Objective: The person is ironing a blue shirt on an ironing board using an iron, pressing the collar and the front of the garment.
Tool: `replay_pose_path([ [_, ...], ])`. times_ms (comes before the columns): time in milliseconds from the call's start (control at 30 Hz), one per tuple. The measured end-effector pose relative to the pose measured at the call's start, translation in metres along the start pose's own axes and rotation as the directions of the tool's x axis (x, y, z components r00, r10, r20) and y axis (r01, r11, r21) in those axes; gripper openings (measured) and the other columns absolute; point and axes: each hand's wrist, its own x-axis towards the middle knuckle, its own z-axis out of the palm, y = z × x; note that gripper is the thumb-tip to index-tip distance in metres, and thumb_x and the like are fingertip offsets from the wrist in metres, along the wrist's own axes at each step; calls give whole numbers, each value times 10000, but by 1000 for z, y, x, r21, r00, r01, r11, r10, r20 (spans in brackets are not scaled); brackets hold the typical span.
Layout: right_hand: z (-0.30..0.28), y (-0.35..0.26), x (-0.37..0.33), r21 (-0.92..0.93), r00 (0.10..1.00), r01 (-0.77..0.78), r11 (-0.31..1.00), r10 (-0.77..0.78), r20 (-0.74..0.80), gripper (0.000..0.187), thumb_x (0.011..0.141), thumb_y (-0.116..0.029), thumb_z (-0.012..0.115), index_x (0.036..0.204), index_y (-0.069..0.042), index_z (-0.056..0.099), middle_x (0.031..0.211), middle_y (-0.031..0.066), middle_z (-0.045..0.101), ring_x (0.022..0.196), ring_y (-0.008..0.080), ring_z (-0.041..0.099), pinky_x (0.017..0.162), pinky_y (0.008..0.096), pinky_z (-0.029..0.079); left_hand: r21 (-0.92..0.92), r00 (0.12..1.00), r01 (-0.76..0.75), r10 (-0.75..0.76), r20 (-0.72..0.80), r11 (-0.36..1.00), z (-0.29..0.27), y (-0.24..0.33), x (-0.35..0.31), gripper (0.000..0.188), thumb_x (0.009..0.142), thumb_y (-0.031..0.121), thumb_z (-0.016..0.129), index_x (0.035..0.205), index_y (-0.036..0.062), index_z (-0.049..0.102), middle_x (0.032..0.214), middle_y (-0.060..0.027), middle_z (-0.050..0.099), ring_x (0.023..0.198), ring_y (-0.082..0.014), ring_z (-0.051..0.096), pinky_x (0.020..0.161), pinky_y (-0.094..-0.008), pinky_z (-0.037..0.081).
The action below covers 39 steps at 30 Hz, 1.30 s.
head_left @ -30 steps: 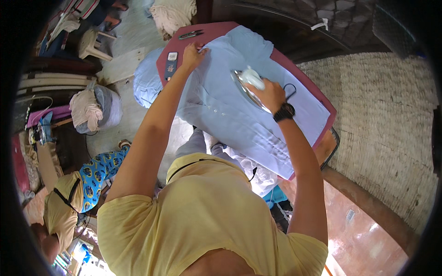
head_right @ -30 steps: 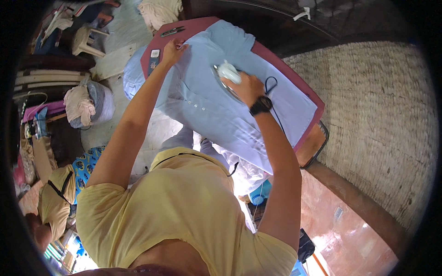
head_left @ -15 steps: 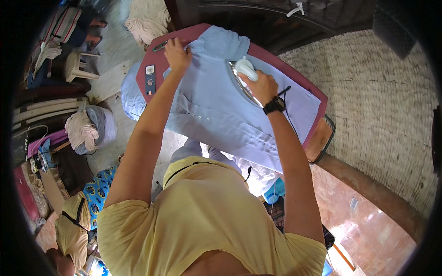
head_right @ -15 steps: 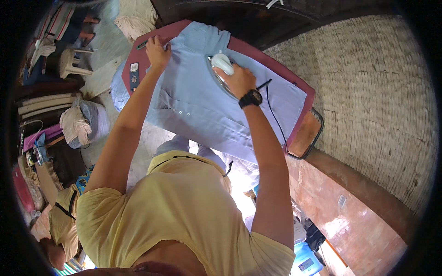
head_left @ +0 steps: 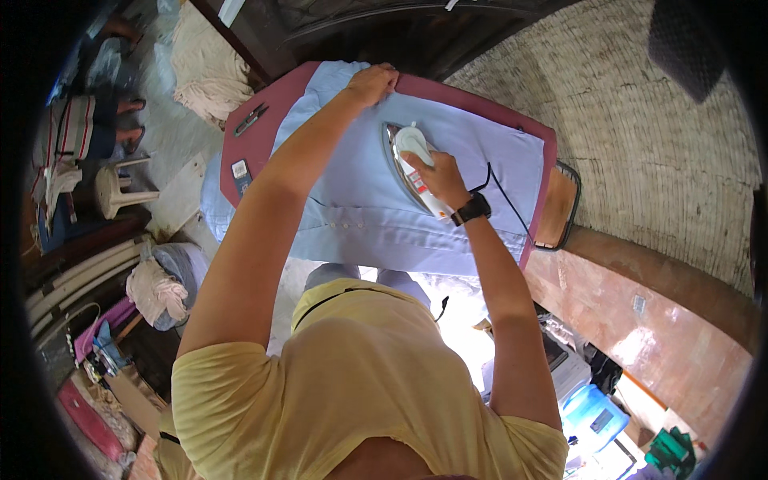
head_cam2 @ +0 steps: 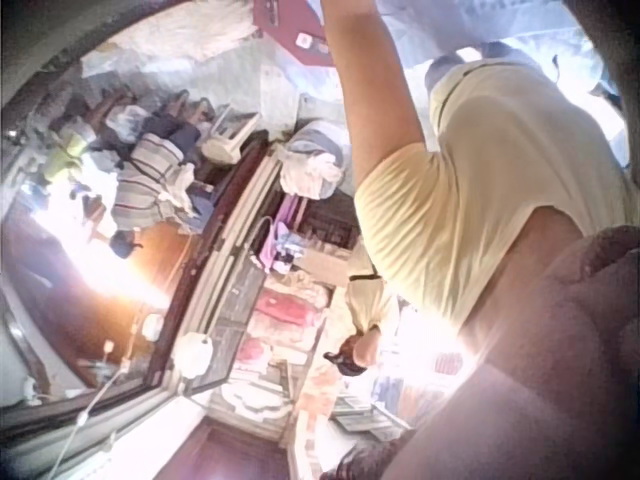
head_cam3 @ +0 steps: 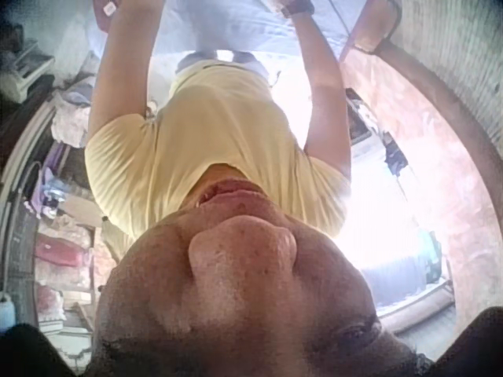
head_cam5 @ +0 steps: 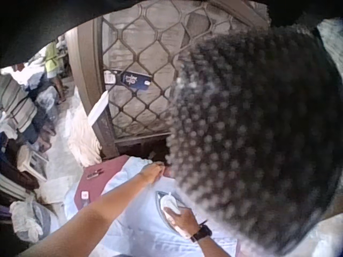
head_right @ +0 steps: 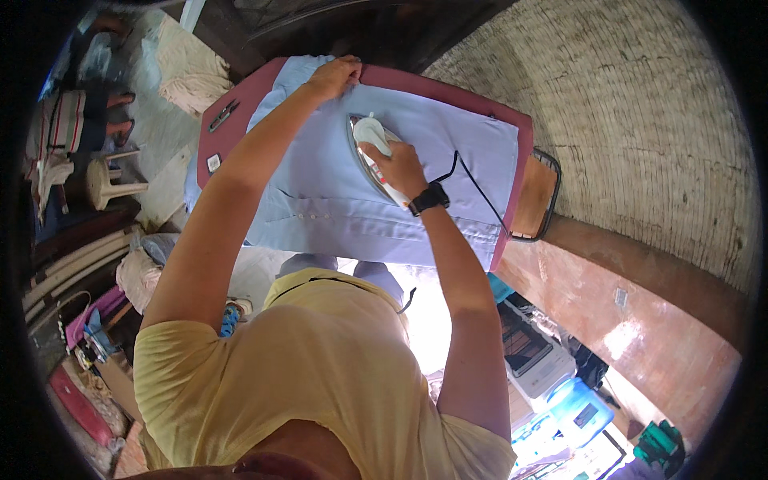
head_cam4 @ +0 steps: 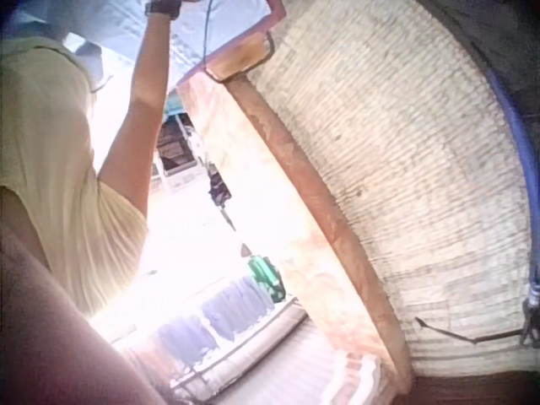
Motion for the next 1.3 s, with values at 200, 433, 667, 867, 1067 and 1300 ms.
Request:
replay_pose_path([
  [200,38,-3,58,-20,916,-112,993,95,-390,650,883,-564,602,831,80,677,758,275,666,773,428,677,717,475,530,-285,925,23,-128,-357,958,-22,9,-21,233,870,-32,569,1075,59,633,1080,-139,628,973,-283,632,824,-364,517],
  [433,23,-13,80,-120,889,-246,962,175,-422,678,840,-643,600,934,21,703,784,258,688,807,408,693,711,483,558,-448,789,-15,-265,-555,894,-16,47,-81,326,821,-124,525,1114,9,578,1099,-183,562,1031,-354,558,893,-413,475],
  [667,-9,10,84,-286,924,-250,925,140,-354,707,816,-703,571,962,-27,719,866,245,700,898,397,687,784,488,542,-422,782,-35,-238,-576,906,33,94,-101,377,779,-165,493,1117,2,497,1135,-210,508,1082,-383,504,944,-426,432],
  [867,-73,24,5,-451,981,-162,878,93,-171,742,794,-740,574,910,-20,710,832,199,710,867,387,691,780,492,537,-148,930,-97,36,-366,984,58,110,-95,400,884,62,607,1260,52,473,1416,-155,419,1316,-379,408,1086,-490,357],
  [1067,-136,101,6,-555,904,-261,790,-1,-427,758,799,-759,553,829,-18,711,726,229,683,772,377,700,663,480,553,174,980,55,-20,-198,983,77,114,-94,581,994,423,467,1491,154,333,1584,-68,257,1462,-323,218,1176,-526,188],
  [1300,-149,86,64,-501,904,-288,816,59,-423,726,934,-667,394,861,-38,750,818,234,696,793,427,686,758,498,551,265,983,76,-29,-180,961,80,114,-88,582,1001,494,413,1501,207,329,1591,-29,253,1472,-307,201,1186,-515,174],
])
